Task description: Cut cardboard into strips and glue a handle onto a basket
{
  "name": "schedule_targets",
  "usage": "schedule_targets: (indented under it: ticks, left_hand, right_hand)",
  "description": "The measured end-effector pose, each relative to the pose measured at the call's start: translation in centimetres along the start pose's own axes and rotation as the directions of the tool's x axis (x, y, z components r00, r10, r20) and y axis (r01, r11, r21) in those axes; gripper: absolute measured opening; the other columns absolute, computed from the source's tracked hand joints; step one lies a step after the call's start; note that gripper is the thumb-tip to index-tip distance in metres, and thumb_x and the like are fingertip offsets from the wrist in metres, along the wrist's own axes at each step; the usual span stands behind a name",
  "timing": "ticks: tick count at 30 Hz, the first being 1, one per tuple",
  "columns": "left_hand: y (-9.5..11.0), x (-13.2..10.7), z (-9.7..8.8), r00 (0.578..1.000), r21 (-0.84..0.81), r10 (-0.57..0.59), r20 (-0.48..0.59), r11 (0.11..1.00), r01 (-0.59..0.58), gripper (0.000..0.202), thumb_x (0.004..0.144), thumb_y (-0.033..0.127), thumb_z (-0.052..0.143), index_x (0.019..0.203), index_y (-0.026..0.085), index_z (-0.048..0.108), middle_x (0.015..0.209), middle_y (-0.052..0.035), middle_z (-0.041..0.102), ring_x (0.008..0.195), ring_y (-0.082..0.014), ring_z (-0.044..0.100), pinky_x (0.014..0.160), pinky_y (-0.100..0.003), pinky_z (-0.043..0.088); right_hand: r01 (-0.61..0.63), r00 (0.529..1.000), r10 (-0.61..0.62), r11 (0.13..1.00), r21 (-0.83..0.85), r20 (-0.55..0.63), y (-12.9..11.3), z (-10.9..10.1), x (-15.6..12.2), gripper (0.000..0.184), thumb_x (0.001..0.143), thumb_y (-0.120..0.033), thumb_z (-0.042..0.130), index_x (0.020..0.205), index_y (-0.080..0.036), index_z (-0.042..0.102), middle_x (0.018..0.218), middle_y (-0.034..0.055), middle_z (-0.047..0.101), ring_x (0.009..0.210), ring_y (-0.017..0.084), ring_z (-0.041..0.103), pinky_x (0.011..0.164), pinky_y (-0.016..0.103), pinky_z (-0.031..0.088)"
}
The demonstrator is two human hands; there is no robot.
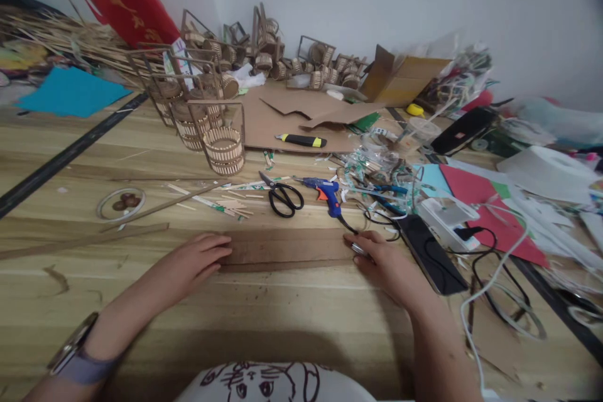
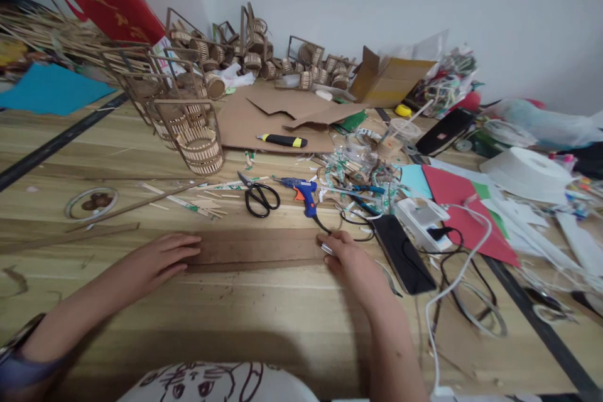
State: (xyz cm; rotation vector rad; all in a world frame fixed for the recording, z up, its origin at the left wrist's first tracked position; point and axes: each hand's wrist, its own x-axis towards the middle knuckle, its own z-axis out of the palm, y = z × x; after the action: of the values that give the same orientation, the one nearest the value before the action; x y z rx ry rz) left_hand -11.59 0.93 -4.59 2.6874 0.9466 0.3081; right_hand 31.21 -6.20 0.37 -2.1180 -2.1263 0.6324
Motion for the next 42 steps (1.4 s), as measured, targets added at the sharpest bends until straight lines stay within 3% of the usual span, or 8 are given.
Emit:
schedule_targets:
  ticks: [12,23,29,42]
  left_hand:
    - [1.0,0.3,-0.5,1.000,0.013,-0.006,0.007,1.000,0.006,0.036,0.097,0.014,0.047,0.123,0.022,0.071,0.135,-0.0090,0.067,0.123,-0.0244,0.063,0.106,-0.041,0.053]
    - [1.1,0.2,-0.3,1.000,0.072,0.003,0.001,0.997,-0.003,0.037,0.097,0.014,0.048,0.124,0.025,0.072,0.135,-0.0077,0.067,0.121,-0.0245,0.063,0.102,-0.041,0.055]
    - [1.2,0.1,-0.4,1.000,0.083,0.007,-0.006,0.997,-0.006,0.037,0.097,0.013,0.048,0.123,0.026,0.072,0.134,-0.0072,0.067,0.120,-0.0241,0.063,0.102,-0.039,0.055]
    - [1.1,-0.2,0.0,1.000,0.098,0.016,-0.025,0.995,-0.014,0.037,0.098,0.015,0.049,0.123,0.027,0.072,0.134,-0.0068,0.067,0.120,-0.0256,0.063,0.101,-0.041,0.055]
  right_hand:
    - [0.041,0.999,-0.041,0.999,0.013,-0.023,1.3,0.7,0.3,0.050,0.088,-0.016,0.048,0.135,-0.021,0.066,0.132,0.0142,0.061,0.111,0.026,0.068,0.098,0.037,0.051]
    - [0.027,1.000,-0.027,1.000,-0.002,0.003,0.7,0.2,0.5,0.051,0.087,-0.014,0.048,0.134,-0.017,0.066,0.133,0.0168,0.061,0.111,0.027,0.069,0.098,0.038,0.051]
    - [0.024,1.000,-0.024,1.000,0.001,-0.016,0.5,0.0,0.4,0.050,0.085,-0.015,0.051,0.132,-0.021,0.069,0.131,0.0143,0.064,0.108,0.027,0.070,0.095,0.037,0.052]
    - [0.027,1.000,-0.027,1.000,0.010,-0.005,0.1,-0.3,0.5,0.050,0.086,-0.015,0.049,0.131,-0.019,0.069,0.130,0.0146,0.065,0.110,0.026,0.069,0.096,0.035,0.052]
